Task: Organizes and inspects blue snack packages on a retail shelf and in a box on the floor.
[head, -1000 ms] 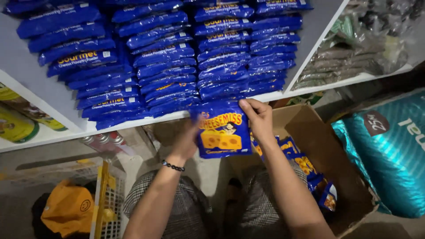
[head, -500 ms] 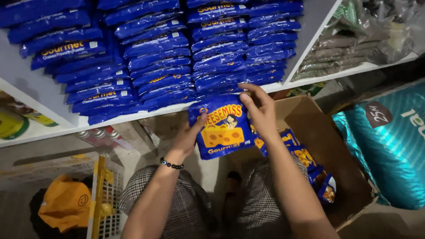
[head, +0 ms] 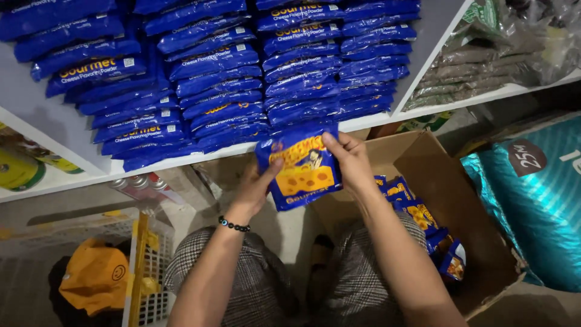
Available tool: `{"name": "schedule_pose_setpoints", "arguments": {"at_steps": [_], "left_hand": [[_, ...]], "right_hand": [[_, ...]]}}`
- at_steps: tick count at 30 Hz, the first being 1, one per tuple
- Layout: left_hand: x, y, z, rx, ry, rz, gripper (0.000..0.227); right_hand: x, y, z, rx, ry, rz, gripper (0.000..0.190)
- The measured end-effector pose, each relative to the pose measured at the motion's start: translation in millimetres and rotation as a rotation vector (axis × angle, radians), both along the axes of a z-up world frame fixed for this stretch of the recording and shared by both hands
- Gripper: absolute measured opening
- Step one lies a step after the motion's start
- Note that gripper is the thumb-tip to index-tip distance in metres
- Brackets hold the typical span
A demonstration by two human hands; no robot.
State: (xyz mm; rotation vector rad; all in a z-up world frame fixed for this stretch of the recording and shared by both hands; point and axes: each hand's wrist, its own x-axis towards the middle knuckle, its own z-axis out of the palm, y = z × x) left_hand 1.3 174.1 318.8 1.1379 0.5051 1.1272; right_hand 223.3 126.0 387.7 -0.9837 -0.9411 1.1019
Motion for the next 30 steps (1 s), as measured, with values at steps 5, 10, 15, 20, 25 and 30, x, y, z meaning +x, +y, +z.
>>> {"name": "schedule_pose_setpoints", "arguments": {"at_steps": [5, 10, 15, 20, 25, 30], "left_hand": [[11.3, -14.3, 7.7, -0.061, 0.234, -0.184, 0.045], [4.0, -11.4, 6.6, 0.112, 0.408, -0.168, 0.036], [-2.2, -13.5, 21.0, 0.288, 0.444, -0.185, 0.036], [-14.5, 9.0, -9.3, 0.164, 0.338, 0.087, 0.029], [-26.1, 4.0, 9.9, 0.227, 0.401, 0.174, 0.026], [-21.2, -0.4, 4.3, 0.231, 0.412, 0.111, 0.031]], "right_hand": [[1.3, -0.9, 22.6, 0.126, 0.177, -0.122, 0.016], [29.7, -0.1, 5.6, 0.131, 0.078, -0.219, 0.018], [57.0, 4.1, 1.7, 0.226, 0.062, -0.241, 0.025], [64.9, -12.7, 36.5, 0.104, -0.160, -0.115, 0.018], [45.8, -9.4, 38.4, 0.190, -0.411, 0.030, 0.045], [35.6, 1.0, 8.5, 0.136, -0.484, 0.025, 0.034]]}}
